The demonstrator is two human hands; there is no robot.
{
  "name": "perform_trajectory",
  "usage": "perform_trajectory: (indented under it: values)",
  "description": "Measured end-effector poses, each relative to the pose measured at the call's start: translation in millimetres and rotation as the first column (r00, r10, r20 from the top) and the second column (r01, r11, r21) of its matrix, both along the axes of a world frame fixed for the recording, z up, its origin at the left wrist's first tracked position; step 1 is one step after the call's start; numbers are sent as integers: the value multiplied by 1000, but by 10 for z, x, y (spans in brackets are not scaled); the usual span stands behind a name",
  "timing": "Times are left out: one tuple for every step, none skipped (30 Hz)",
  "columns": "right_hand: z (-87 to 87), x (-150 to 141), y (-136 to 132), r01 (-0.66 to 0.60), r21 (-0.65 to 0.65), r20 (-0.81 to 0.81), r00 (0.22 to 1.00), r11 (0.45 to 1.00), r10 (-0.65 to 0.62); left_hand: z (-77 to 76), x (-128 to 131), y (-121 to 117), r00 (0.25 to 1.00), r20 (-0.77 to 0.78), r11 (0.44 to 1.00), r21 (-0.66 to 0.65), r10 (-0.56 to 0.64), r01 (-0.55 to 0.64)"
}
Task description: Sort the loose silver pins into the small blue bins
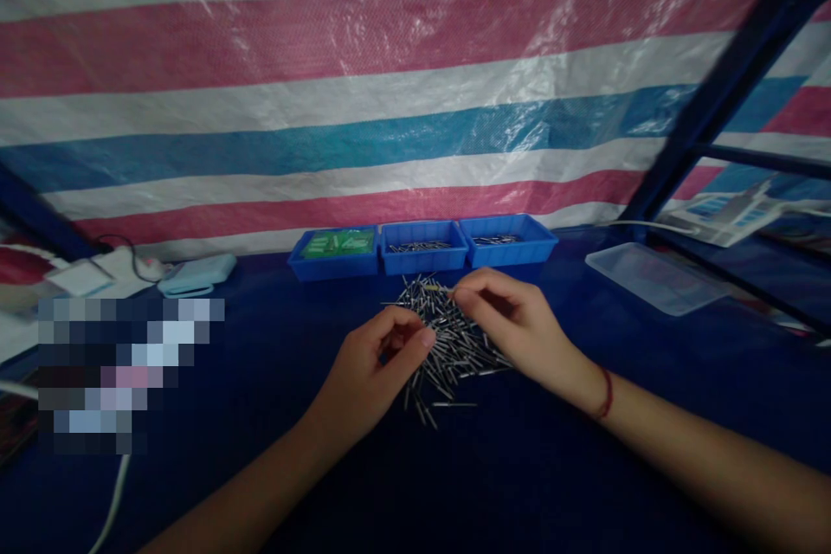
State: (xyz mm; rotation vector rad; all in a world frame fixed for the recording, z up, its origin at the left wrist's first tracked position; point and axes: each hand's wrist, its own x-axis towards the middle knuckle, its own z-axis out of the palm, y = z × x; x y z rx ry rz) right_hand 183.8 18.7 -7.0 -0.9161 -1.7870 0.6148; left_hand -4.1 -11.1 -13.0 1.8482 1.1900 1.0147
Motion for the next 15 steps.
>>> perform_trajectory:
  values:
    - [25,72,89,114,32,2,993,993,-114,-3,5,1,1000,7,1000,-9,-2,3]
    - [46,157,188,243,67,-7,970,968,-243,-5,10,0,1000,10,1000,-15,-7,7]
    - [63,250,292,367,85,-12,930,926,-368,-7,14,-2,1000,10,1000,-21,-13,13]
    - [73,346,395,474,106,0,879,874,-477,-9,16,-5,1000,6,999,-27,-21,21]
    - [76,438,489,555,144,51,823,819,-566,-10,17,-9,1000,0,999,-32,-29,29]
    - [70,519,571,593,180,137,775,785,-617,-11,17,-12,999,-5,999,-37,-36,35]
    - [57,585,635,609,191,214,739,770,-638,-11,14,-14,999,-12,999,-38,-38,38]
    - [39,633,679,622,190,272,710,759,-650,-10,10,-13,999,-18,999,-36,-38,37]
    - [16,660,702,624,183,318,694,760,-646,-8,2,-7,999,-25,999,-28,-30,29]
    - [-7,667,705,620,170,345,690,766,-636,-4,-9,4,999,-34,1000,-18,-12,11]
    - [-29,657,690,610,163,359,695,775,-623,0,-24,22,999,-43,1000,-3,20,-20]
    - [-49,631,661,589,161,369,708,792,-602,4,-43,47,997,-55,998,13,62,-62]
    - [-66,594,623,558,161,380,726,814,-573,8,-68,78,991,-67,993,30,113,-111]
    - [-80,549,578,517,160,396,747,841,-534,10,-98,114,983,-80,986,47,166,-163]
    - [-91,499,531,465,151,418,770,872,-483,9,-133,155,972,-95,976,64,213,-208]
